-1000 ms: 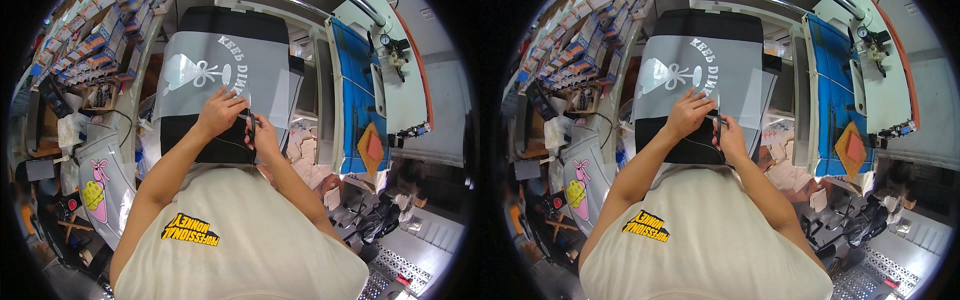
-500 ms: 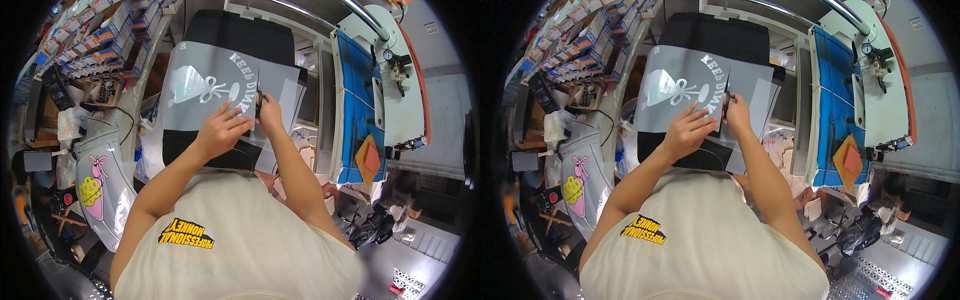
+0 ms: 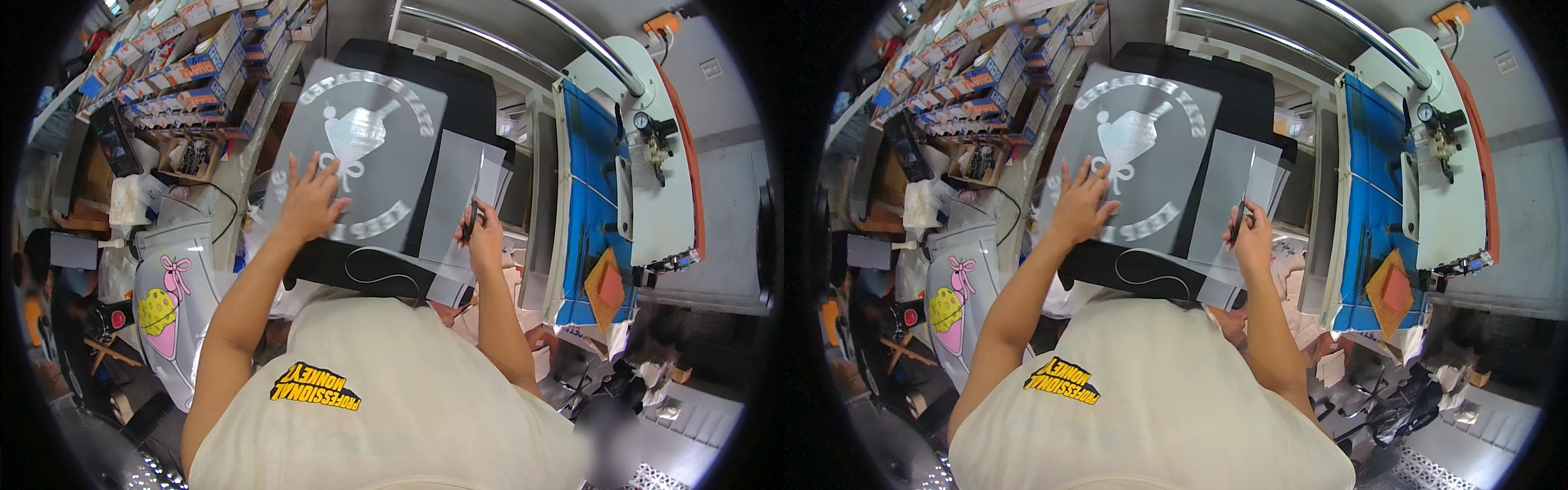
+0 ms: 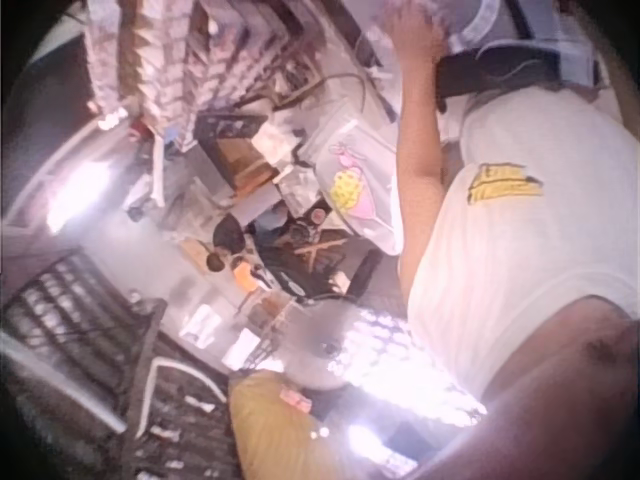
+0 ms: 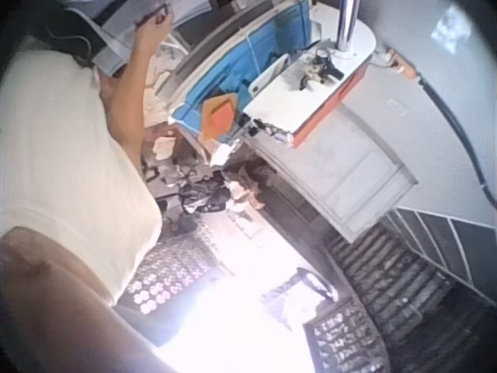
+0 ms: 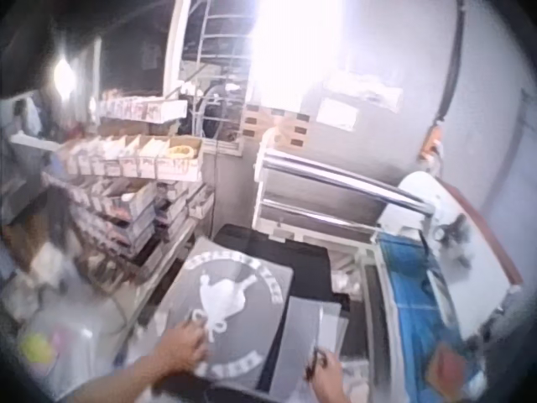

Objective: The person aligns and places transfer sheets onto black t-shirts on a heat press, operates the press to apply heat, then removes the finished shirts and stacks them. They repeat this process for multiple shirts with different designs.

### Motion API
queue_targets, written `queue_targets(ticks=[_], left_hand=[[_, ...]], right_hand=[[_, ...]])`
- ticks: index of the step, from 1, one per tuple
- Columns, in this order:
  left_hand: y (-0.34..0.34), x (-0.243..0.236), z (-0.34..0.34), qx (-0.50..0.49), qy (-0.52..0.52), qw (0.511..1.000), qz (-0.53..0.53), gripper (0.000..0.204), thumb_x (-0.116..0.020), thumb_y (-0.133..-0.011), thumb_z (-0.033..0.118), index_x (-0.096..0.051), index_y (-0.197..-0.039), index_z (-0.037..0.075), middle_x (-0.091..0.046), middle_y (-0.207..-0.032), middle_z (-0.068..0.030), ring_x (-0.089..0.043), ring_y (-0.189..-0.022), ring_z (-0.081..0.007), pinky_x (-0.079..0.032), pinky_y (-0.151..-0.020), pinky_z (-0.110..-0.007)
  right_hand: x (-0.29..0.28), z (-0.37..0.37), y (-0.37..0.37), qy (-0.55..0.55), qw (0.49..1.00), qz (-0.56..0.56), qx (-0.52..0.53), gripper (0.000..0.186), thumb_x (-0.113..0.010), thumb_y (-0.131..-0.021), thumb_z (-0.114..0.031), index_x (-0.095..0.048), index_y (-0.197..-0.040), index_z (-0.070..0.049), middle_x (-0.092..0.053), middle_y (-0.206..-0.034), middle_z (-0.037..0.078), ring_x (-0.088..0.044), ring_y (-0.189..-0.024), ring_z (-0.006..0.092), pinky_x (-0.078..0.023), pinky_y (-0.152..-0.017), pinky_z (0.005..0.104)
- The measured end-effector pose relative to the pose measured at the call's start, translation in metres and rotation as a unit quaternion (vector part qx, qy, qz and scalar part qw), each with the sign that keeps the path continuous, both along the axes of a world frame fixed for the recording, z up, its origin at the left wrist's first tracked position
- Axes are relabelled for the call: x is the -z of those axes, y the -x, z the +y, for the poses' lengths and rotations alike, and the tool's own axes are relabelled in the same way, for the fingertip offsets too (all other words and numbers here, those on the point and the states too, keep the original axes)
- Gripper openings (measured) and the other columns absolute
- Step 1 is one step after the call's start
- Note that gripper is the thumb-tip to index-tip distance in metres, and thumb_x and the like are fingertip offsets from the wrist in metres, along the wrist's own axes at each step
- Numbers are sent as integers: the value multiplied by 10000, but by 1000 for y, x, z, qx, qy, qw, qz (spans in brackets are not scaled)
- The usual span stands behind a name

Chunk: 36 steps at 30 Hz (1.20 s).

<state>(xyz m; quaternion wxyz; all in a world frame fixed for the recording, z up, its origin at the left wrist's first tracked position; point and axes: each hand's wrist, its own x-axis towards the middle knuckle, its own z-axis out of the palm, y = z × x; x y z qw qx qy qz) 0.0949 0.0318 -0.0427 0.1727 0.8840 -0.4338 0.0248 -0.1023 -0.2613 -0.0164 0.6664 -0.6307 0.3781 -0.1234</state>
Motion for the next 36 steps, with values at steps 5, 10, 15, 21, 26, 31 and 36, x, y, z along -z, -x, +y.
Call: queue_targets(ticks=[5,10,15,21,26,31,36], left_hand=[[-8,-9,-15,120,93,987,49,558,-690,-916,432,-606,-1368,116,-437,-1575,-132,-295,-1501,-428,-110,-1223,-652],[28,5,-38,31,11,999,5,554,-608,-971,473,-551,-1473,246,-394,-1610,-123,-252,-1504,-481,-141,-1205,-671],[50,-6,-29,-49,-4,995,88,480,-530,-1035,421,-545,-1482,246,-412,-1599,-139,-242,-1501,-505,-139,-1194,-689],[68,-29,-16,-46,-15,985,168,476,-525,-1042,415,-547,-1479,230,-419,-1588,-164,-242,-1498,-514,-129,-1190,-699],[72,-22,-11,-27,-23,989,146,488,-525,-1038,427,-543,-1480,220,-423,-1582,-173,-246,-1492,-523,-140,-1184,-706],[73,-26,-10,-26,-20,989,146,489,-521,-1041,423,-538,-1483,213,-422,-1582,-176,-252,-1486,-530,-148,-1181,-707],[77,-27,-9,-24,7,988,152,471,-504,-1051,409,-552,-1464,190,-459,-1542,-183,-306,-1441,-561,-175,-1157,-733]], right_hand=[[-2,28,14,-21,999,-5,-31,392,-566,-1034,-103,-506,-1419,-53,-621,-856,55,-625,-618,126,-464,-475,258],[2,58,8,-115,993,-16,-35,437,-649,-1020,-253,-511,-1394,-74,-617,-849,55,-629,-610,141,-460,-461,276],[-3,90,-6,-157,985,-14,-64,406,-642,-1021,-296,-528,-1345,-80,-606,-829,36,-614,-585,134,-462,-460,273],[-2,102,-24,-176,981,17,-74,350,-645,-1016,-347,-565,-1249,-99,-600,-816,19,-607,-576,129,-445,-457,259],[0,100,-23,-171,981,44,-76,389,-612,-1038,-286,-523,-1348,-68,-576,-833,18,-582,-568,95,-423,-445,242],[10,103,-18,-159,983,38,-77,330,-560,-1056,-194,-521,-1360,-74,-582,-843,20,-573,-569,92,-407,-440,248],[4,106,-24,-157,985,36,-68,312,-569,-1044,-197,-538,-1332,-82,-583,-830,14,-574,-569,98,-408,-440,253]])
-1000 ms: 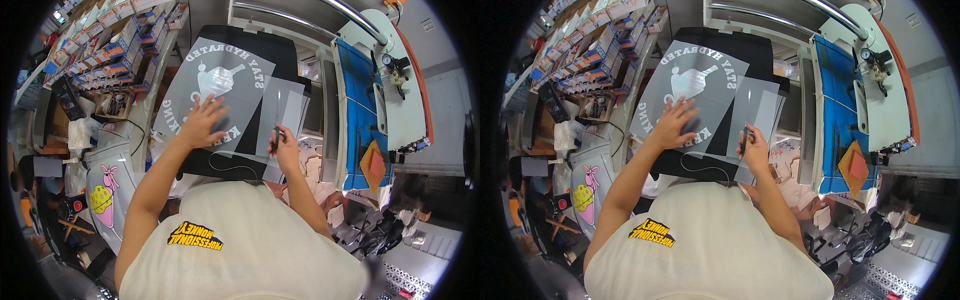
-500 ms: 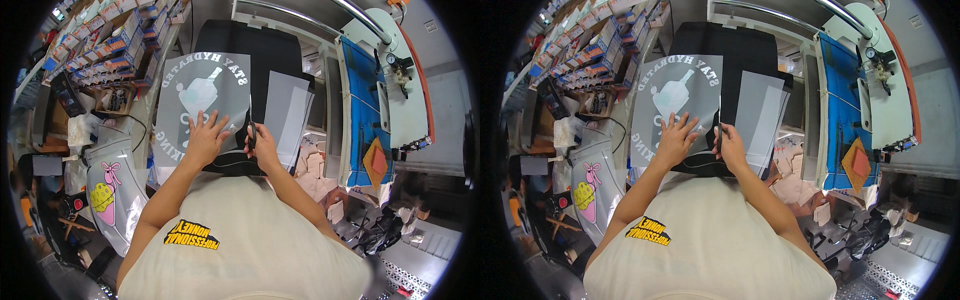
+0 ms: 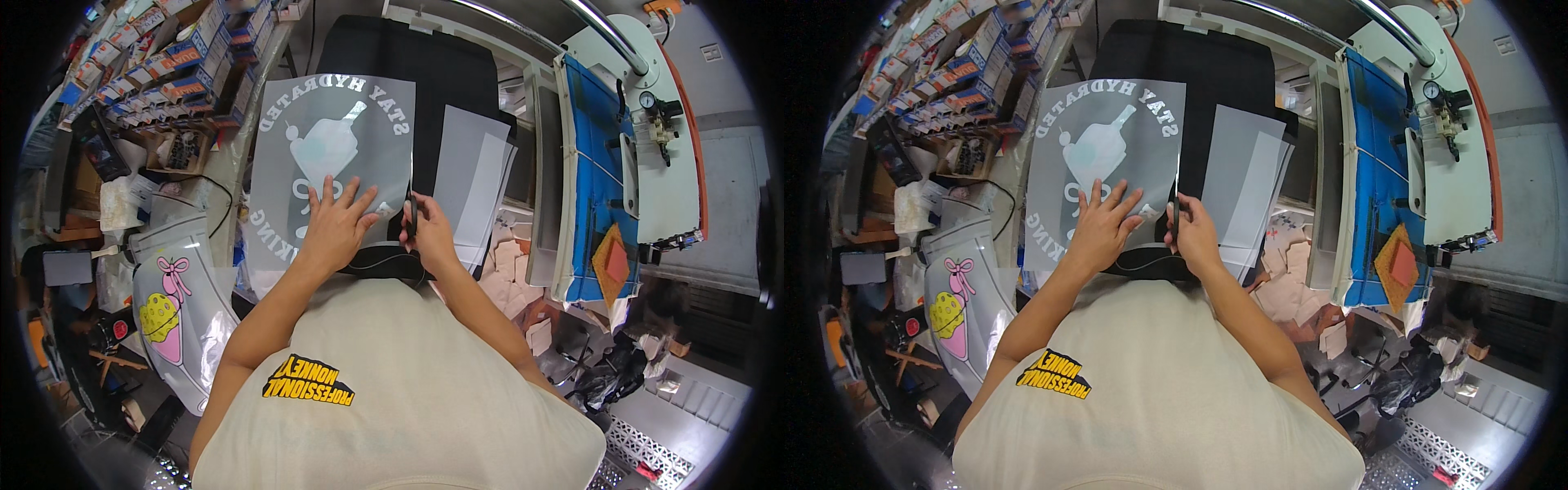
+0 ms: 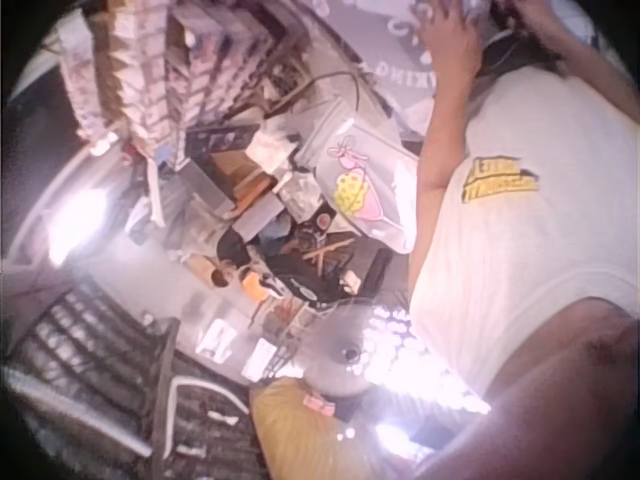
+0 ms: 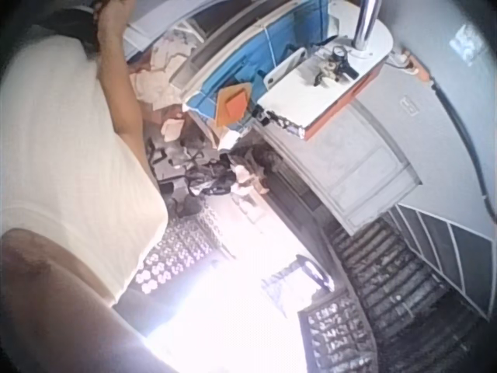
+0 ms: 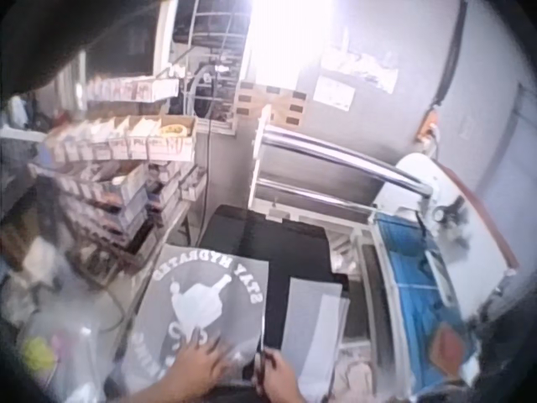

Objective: The person aligns and places transfer sheets onto black t-shirts on a heat press, operates the press to apply heat, then removes the finished shirts and stacks them. They repeat this process for multiple shirts with different designs.

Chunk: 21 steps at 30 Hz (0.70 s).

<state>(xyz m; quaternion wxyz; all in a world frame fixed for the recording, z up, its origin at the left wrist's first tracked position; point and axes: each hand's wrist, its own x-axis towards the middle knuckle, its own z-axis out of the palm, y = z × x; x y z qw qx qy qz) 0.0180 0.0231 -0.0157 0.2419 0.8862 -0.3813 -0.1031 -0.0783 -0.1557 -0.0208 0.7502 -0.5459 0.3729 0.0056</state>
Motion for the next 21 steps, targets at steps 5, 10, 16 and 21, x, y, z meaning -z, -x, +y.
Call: queue_targets(ticks=[5,10,16,21], left_hand=[[4,-5,6,7,19,999,40,462,-494,-1058,399,-551,-1468,195,-480,-1533,-177,-316,-1435,-565,-169,-1160,-730],[4,-4,6,6,27,999,45,456,-489,-1060,393,-551,-1470,202,-491,-1528,-170,-325,-1433,-560,-159,-1164,-728],[3,-6,11,6,38,998,49,447,-479,-1069,371,-538,-1483,214,-498,-1529,-153,-326,-1439,-547,-134,-1181,-710],[8,-12,21,14,64,997,50,433,-480,-1070,353,-545,-1473,209,-521,-1507,-149,-347,-1424,-550,-133,-1178,-713]], right_hand=[[-2,-13,-16,-17,1000,-3,6,341,-630,-1024,-296,-552,-1288,-95,-588,-809,5,-584,-577,110,-417,-448,257],[7,-14,-13,-6,1000,-6,10,306,-636,-1020,-283,-566,-1257,-103,-582,-800,2,-574,-564,103,-391,-425,258],[4,-14,-16,0,1000,-3,20,293,-645,-1014,-275,-572,-1236,-99,-576,-791,2,-565,-548,97,-363,-405,250],[-7,-24,-40,14,999,6,29,276,-643,-1012,-270,-573,-1202,-83,-570,-773,2,-558,-541,94,-353,-401,249]])
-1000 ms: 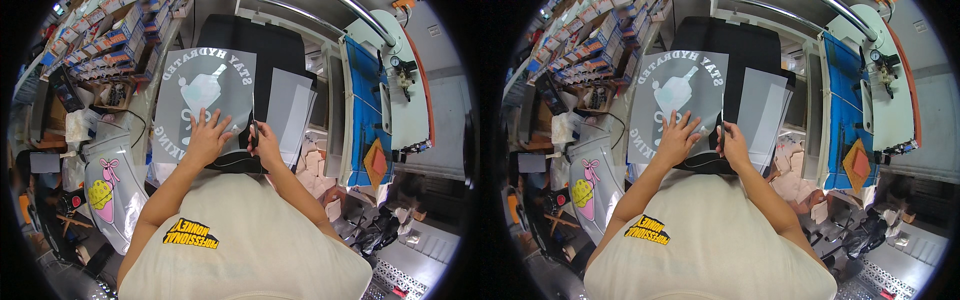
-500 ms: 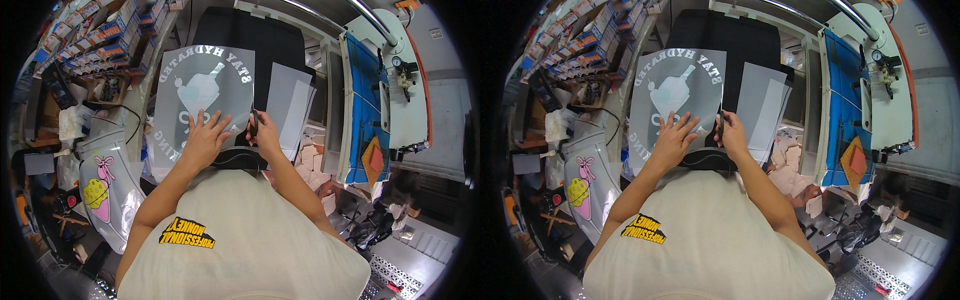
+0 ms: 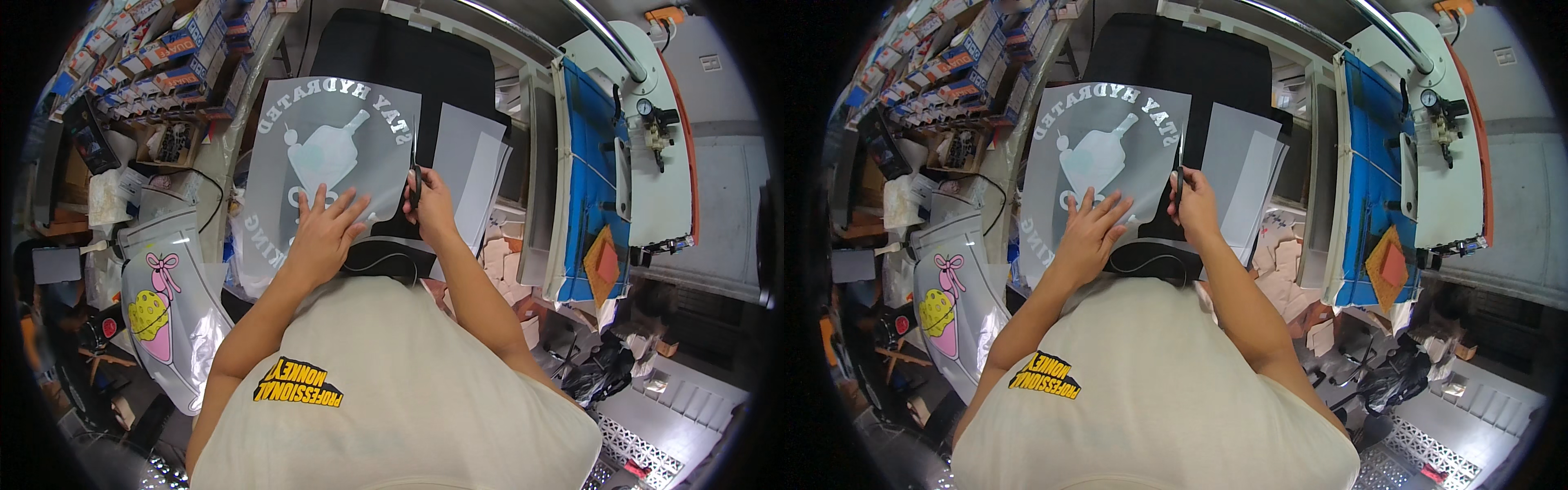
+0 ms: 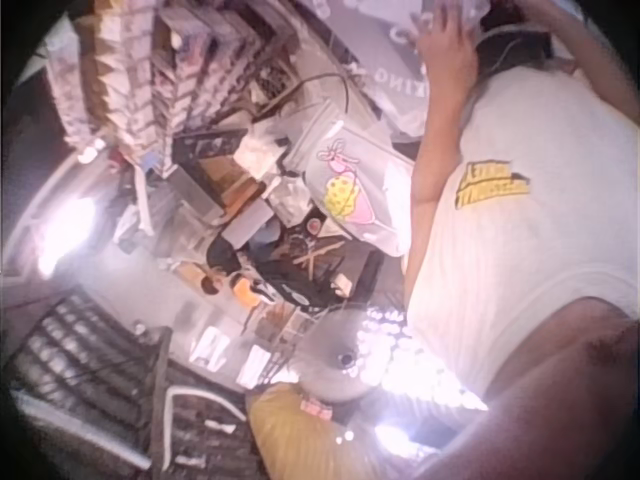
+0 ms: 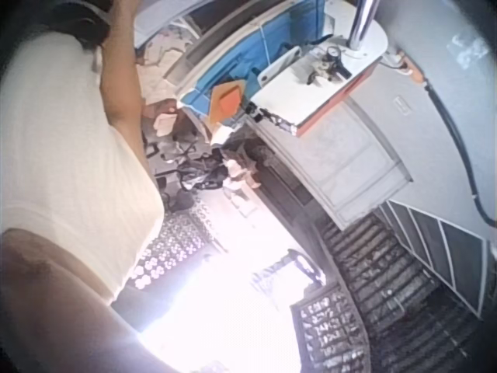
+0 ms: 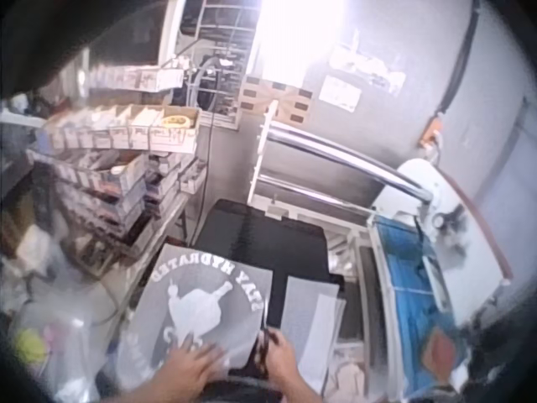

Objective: The person aligns and places transfer sheets onto black t-shirts on a heat press, operates the press to apply heat, then removes the finished shirts and stacks them. They repeat this process for multiple shirts with different designs.

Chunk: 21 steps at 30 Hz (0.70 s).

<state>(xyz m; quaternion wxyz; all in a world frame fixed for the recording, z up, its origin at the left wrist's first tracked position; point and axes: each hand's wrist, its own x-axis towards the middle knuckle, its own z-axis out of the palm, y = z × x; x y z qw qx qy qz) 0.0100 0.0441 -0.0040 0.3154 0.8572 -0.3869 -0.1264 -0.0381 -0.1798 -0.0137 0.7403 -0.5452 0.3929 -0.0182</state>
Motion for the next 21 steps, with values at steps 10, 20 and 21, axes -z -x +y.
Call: queue_targets(ticks=[10,20,21], left_hand=[[11,-3,15,3,-46,999,-29,544,-528,-1022,461,-520,-1494,191,-434,-1576,-151,-267,-1481,-508,-74,-1165,-744],[-104,40,-67,-23,-65,973,-220,594,-634,-937,493,-572,-1432,170,-367,-1608,-137,-204,-1523,-454,-71,-1156,-766],[-104,35,-76,-13,-64,973,-221,560,-664,-928,461,-599,-1406,177,-380,-1598,-134,-224,-1518,-448,-77,-1158,-763]], right_hand=[[5,-33,-40,42,998,-34,13,293,-586,-1021,-172,-563,-1279,-36,-580,-784,14,-549,-541,100,-356,-414,254],[-18,-55,81,152,982,-69,93,441,-642,-1004,-147,-500,-1400,-18,-611,-838,47,-609,-578,125,-426,-431,254],[-23,-51,94,165,978,-70,105,442,-635,-1006,-139,-496,-1406,-14,-610,-838,46,-608,-580,120,-424,-433,247]])
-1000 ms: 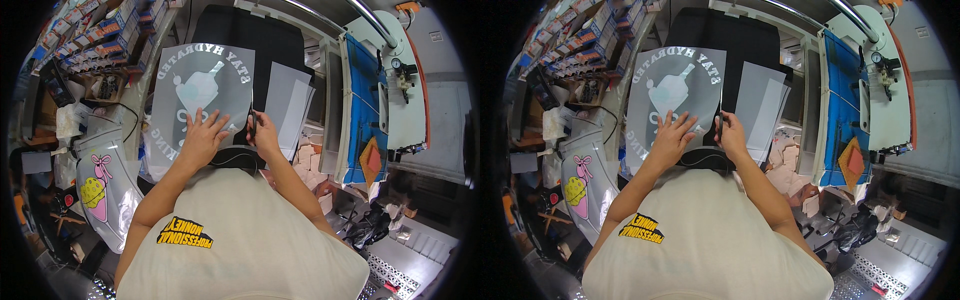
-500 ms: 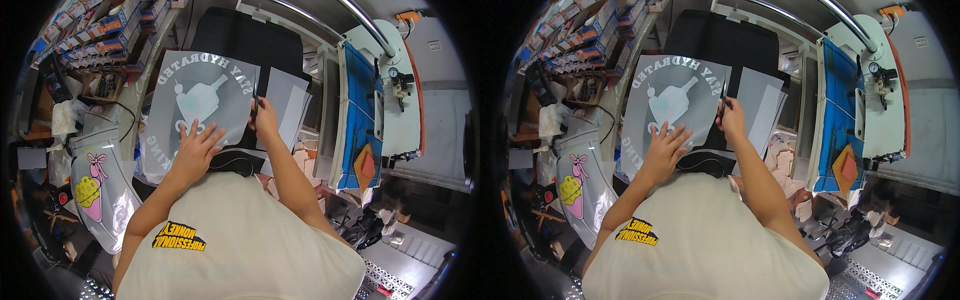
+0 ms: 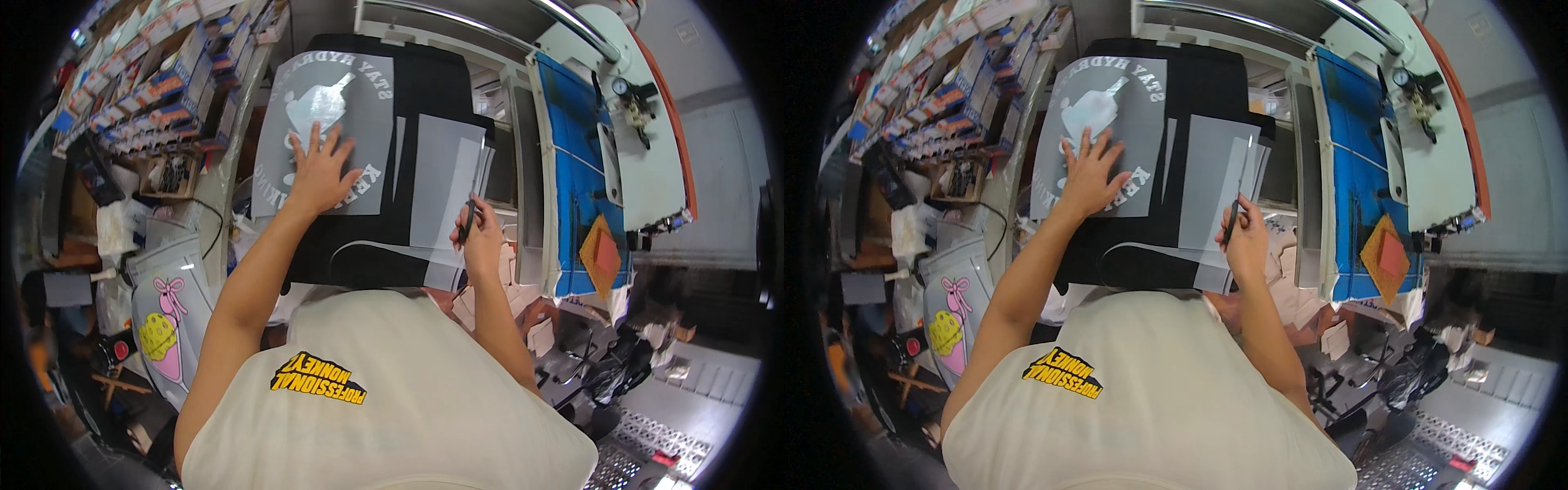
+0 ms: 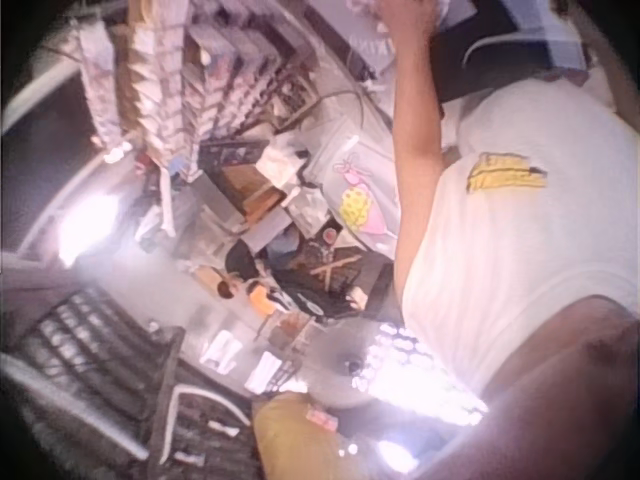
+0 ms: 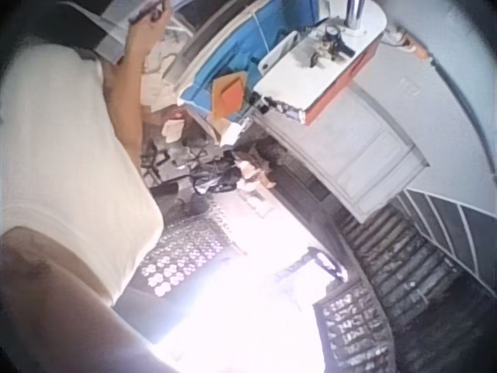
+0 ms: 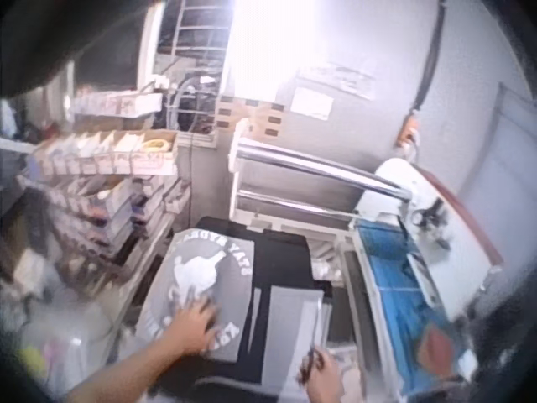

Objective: The person aligns and places transfer sheets onto black t-shirts on a heat press, operates the press to apply heat, then removes the finished shirts and stacks them. They repeat this process for multiple shirts with different designs.

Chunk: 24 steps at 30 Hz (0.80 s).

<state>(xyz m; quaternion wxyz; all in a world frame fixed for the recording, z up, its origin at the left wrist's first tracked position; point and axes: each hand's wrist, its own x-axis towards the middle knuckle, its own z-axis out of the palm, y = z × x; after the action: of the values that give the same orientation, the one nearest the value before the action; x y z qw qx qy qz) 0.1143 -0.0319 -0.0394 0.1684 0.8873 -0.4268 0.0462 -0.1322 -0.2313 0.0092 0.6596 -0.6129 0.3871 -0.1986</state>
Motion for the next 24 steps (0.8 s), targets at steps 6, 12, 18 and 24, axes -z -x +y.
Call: queue_targets(ticks=[6,12,18,24], left_hand=[[24,6,-67,130,120,984,-8,248,-749,-880,266,-770,-1116,191,-567,-1430,-97,-377,-1452,-399,-91,-1161,-761],[61,4,-115,202,289,927,128,108,-774,-830,149,-742,-924,107,-630,-1356,-97,-505,-1351,-414,-291,-1149,-686],[166,13,-132,276,44,960,22,246,-752,-845,277,-691,-1043,145,-583,-1356,-125,-437,-1373,-446,-226,-1124,-761],[162,3,-95,188,281,926,171,152,-740,-860,117,-597,-877,69,-612,-896,-82,-639,-868,-307,-526,-848,-452]], right_hand=[[-21,-1,44,30,998,33,51,454,-488,-1019,42,-440,-1470,8,-639,-929,51,-597,-646,84,-437,-486,217],[-24,-6,70,44,996,44,67,456,-487,-1036,24,-429,-1487,-5,-663,-985,69,-601,-678,91,-461,-534,209],[-37,-16,72,66,996,17,64,462,-507,-1021,56,-450,-1476,-3,-667,-993,86,-618,-711,95,-492,-572,224],[-43,-50,57,131,990,-29,41,490,-459,-1008,106,-463,-1478,-32,-655,-981,80,-628,-729,107,-510,-614,242]])
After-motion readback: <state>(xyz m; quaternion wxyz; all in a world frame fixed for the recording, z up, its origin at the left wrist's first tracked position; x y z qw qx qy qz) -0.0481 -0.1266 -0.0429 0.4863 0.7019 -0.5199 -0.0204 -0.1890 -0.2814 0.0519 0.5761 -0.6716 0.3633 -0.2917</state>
